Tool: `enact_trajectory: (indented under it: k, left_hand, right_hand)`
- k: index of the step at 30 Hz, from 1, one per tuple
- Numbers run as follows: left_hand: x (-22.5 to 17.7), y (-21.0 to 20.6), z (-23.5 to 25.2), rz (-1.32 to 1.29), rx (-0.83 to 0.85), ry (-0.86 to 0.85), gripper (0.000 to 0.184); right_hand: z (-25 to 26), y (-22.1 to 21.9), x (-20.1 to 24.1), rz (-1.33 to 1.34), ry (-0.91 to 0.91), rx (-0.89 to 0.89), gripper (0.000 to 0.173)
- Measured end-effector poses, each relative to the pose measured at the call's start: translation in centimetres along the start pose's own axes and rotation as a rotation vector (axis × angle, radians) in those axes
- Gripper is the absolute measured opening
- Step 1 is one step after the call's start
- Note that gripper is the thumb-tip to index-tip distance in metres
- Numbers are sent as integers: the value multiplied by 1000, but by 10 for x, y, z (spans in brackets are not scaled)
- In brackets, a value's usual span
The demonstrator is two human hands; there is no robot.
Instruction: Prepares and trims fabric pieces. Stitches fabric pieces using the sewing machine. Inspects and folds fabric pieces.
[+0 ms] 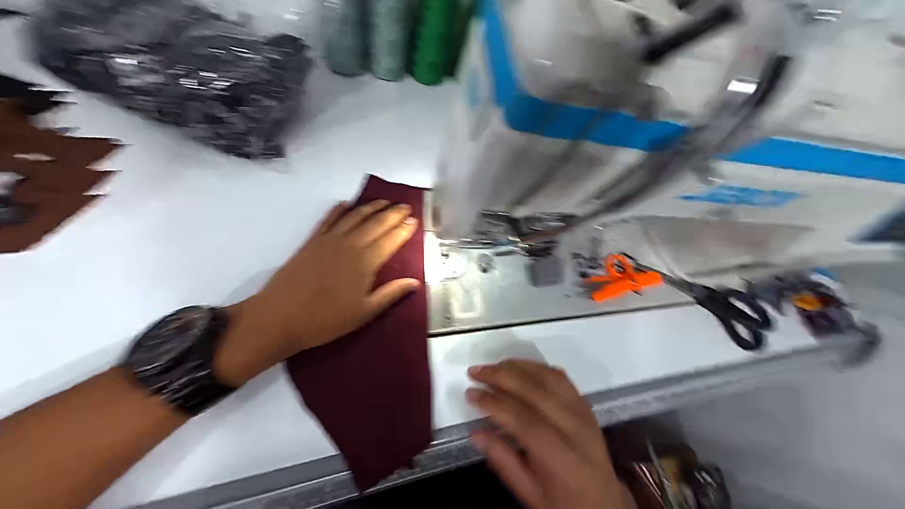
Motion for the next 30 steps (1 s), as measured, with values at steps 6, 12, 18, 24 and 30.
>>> enact_trajectory:
  k: [6, 12, 18, 24, 30]
  left_hand:
    - [4, -8, 0, 52, -53, -29, 77]
    - [5, -6, 0, 73, -40, -2, 79]
    - [5, -6, -2, 76, -32, 16, 77]
    - [3, -4, -3, 81, -4, 31, 74]
    - [1, -2, -1, 65, 31, 65, 72]
  right_hand:
    - [33, 100, -117, -235, -291, -61, 19]
    - [89, 94, -148, -277, -157, 321, 20]
    - [102, 95, -152, -160, -310, 484, 23]
    - [97, 53, -71, -157, -18, 347, 23]
    - [111, 14, -59, -133, 237, 423, 30]
Point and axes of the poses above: each hand's wrist, its own z-axis towards the middle knuckle, its own y-axis out of the back of the hand, x = y × z, the point moved 2 cm from there along z, towards the middle knuckle, and after that the axes turned 1 degree about z, right-handed, at the moved point
